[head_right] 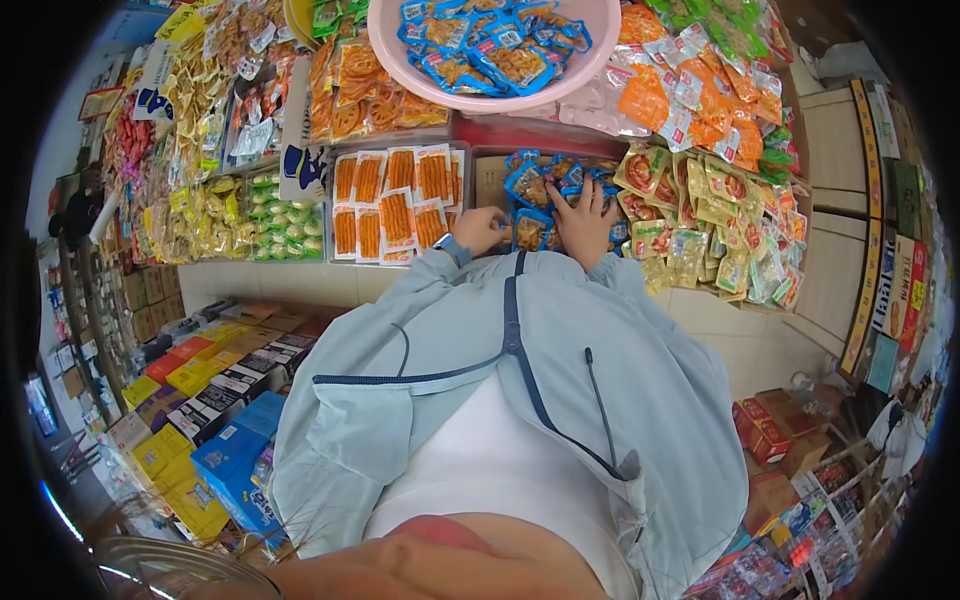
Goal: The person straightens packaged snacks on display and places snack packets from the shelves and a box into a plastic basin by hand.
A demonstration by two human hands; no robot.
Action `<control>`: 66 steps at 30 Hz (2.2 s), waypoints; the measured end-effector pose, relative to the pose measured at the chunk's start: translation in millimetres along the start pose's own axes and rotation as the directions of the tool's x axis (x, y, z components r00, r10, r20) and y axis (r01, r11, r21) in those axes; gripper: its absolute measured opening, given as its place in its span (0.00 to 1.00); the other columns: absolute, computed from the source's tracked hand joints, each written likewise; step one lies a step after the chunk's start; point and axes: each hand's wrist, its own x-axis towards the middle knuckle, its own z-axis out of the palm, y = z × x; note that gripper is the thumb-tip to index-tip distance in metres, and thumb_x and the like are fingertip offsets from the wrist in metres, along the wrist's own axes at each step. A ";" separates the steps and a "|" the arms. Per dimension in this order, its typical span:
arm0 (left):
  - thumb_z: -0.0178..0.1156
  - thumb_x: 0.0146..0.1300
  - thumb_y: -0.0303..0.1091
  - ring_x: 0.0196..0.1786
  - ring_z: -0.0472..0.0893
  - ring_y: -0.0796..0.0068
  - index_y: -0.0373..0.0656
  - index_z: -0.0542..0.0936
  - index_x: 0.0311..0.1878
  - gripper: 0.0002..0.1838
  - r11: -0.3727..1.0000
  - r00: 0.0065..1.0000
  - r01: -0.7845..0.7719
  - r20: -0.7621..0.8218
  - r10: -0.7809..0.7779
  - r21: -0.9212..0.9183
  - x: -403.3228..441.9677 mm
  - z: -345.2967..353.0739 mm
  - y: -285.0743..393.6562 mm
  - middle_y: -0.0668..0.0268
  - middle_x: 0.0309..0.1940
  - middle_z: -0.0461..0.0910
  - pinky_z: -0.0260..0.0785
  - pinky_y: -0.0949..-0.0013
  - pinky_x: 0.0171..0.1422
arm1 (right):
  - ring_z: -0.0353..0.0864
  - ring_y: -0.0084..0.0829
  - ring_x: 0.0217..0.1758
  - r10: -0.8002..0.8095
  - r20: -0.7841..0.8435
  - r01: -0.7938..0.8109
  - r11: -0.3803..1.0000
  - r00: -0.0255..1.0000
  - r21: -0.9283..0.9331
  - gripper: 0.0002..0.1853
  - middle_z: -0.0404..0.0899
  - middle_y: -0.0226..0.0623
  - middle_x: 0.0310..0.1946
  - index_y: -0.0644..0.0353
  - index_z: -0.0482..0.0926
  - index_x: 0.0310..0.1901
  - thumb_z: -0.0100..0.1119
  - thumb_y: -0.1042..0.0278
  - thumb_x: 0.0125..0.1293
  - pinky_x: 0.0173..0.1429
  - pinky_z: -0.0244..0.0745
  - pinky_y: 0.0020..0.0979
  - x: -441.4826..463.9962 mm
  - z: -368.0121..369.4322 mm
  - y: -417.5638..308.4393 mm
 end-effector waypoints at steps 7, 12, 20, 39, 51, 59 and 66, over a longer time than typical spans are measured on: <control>0.67 0.57 0.28 0.37 0.82 0.79 0.37 0.83 0.44 0.12 0.744 0.989 -0.148 -0.079 0.128 -0.651 -15.8 -108.7 30.9 0.67 0.33 0.84 0.75 0.72 0.43 | 0.60 0.50 0.71 -0.006 -0.014 0.006 1.000 1.000 0.000 0.33 0.58 0.52 0.72 0.22 0.68 0.68 0.65 0.53 0.61 0.64 0.56 0.63 0.8 -0.7 0.4; 0.64 0.62 0.24 0.43 0.82 0.75 0.34 0.79 0.49 0.12 0.379 0.839 -0.534 -0.529 0.127 -0.756 1.4 -193.0 78.3 0.61 0.44 0.83 0.77 0.71 0.50 | 0.60 0.50 0.71 -0.002 -0.010 0.002 1.000 1.000 0.005 0.33 0.59 0.53 0.71 0.21 0.68 0.68 0.65 0.52 0.61 0.64 0.57 0.63 0.4 3.4 1.1; 0.57 0.67 0.26 0.51 0.83 0.67 0.32 0.77 0.55 0.15 0.581 0.782 -0.527 -0.621 0.046 -0.620 42.1 -201.1 107.7 0.56 0.50 0.82 0.77 0.73 0.50 | 0.62 0.51 0.70 -0.003 -0.004 0.003 1.000 1.000 -0.009 0.32 0.60 0.54 0.71 0.22 0.68 0.68 0.65 0.51 0.61 0.63 0.58 0.63 0.2 4.3 3.2; 0.64 0.50 0.37 0.51 0.80 0.56 0.45 0.83 0.39 0.13 0.773 0.994 -0.097 0.020 0.108 0.626 6.4 24.3 -14.8 0.58 0.41 0.80 0.66 0.52 0.51 | 0.62 0.50 0.70 -0.022 -0.016 0.021 1.000 1.000 -0.010 0.32 0.60 0.53 0.71 0.22 0.68 0.68 0.65 0.52 0.62 0.64 0.57 0.62 1.3 -0.5 2.2; 0.67 0.50 0.43 0.43 0.82 0.40 0.41 0.77 0.47 0.23 0.891 0.994 0.042 0.070 -0.083 0.452 -8.8 24.7 -24.5 0.44 0.44 0.79 0.75 0.48 0.46 | 0.61 0.51 0.71 -0.015 -0.005 0.015 1.000 1.000 0.002 0.31 0.59 0.53 0.71 0.23 0.68 0.68 0.64 0.53 0.63 0.65 0.57 0.63 1.2 -3.2 1.2; 0.74 0.49 0.44 0.46 0.82 0.54 0.43 0.77 0.48 0.25 0.979 0.992 -0.008 0.128 -0.018 0.205 -30.7 -77.4 32.4 0.54 0.40 0.82 0.74 0.57 0.51 | 0.60 0.51 0.71 -0.009 0.017 0.009 1.000 1.000 0.006 0.32 0.58 0.54 0.71 0.22 0.67 0.69 0.64 0.52 0.63 0.65 0.56 0.63 1.6 -2.4 1.7; 0.73 0.54 0.40 0.42 0.79 0.58 0.41 0.77 0.49 0.22 0.890 0.766 -0.444 -0.558 0.318 -0.102 -8.6 -167.9 92.4 0.58 0.42 0.80 0.72 0.61 0.49 | 0.62 0.51 0.70 -0.017 -0.019 0.017 1.000 1.000 -0.005 0.31 0.60 0.54 0.70 0.22 0.68 0.68 0.63 0.52 0.64 0.64 0.57 0.62 -0.7 4.7 2.9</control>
